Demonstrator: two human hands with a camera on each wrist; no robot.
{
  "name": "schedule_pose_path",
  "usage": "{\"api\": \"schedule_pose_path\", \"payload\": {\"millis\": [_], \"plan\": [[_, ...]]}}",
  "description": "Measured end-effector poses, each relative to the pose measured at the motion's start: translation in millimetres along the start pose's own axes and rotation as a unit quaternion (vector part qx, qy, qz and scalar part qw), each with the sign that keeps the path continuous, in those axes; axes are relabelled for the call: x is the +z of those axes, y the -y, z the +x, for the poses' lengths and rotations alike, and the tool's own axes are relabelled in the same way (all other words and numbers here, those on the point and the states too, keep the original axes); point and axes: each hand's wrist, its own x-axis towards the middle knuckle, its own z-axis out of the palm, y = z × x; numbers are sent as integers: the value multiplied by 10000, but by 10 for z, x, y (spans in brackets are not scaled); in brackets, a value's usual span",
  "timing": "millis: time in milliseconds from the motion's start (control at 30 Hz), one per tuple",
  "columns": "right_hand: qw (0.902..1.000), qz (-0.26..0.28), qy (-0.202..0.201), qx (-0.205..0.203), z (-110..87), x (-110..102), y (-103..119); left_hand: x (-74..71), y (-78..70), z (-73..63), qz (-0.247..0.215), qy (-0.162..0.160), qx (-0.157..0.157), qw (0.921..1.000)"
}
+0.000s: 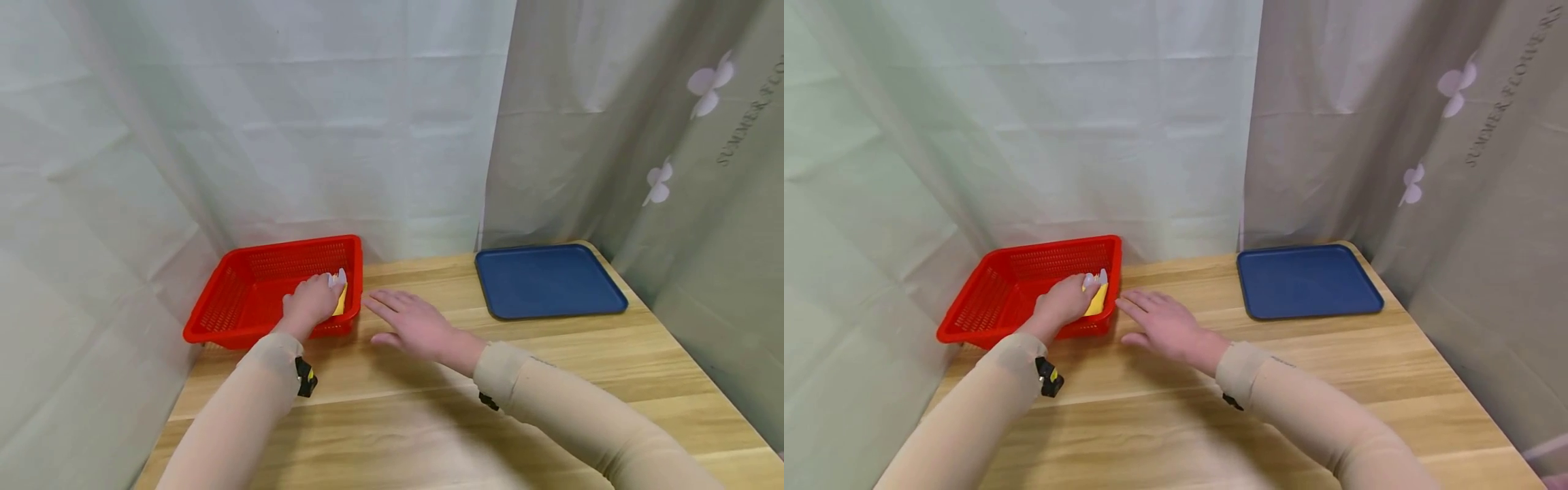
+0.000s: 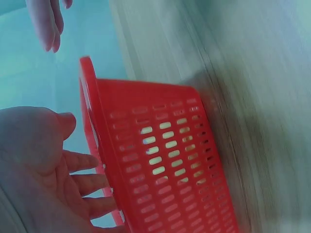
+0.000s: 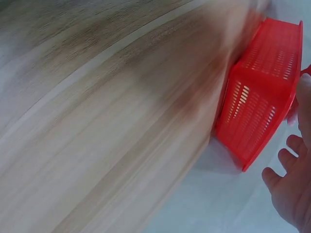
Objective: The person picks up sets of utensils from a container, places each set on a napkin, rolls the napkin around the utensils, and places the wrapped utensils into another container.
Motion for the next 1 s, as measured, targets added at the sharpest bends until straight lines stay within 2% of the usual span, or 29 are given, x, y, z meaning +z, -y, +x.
{"api": "schedule_pose_path", "payload": {"millis": [300,467,767,1000], "plan": [[9994,-27,-186,302,-117,-91,-96,59,-49,-21,263,-162,225,9993],[9987,-132,-338,371,-189,-134,-145,70,-76,-68,338,-301,470,9979],[9973,-188,-401,585,-335,-222,-206,211,-119,-161,815,-780,997,9886],[9961,-326,-363,737,-446,-292,-250,280,-146,-307,830,-964,1254,9839]]}}
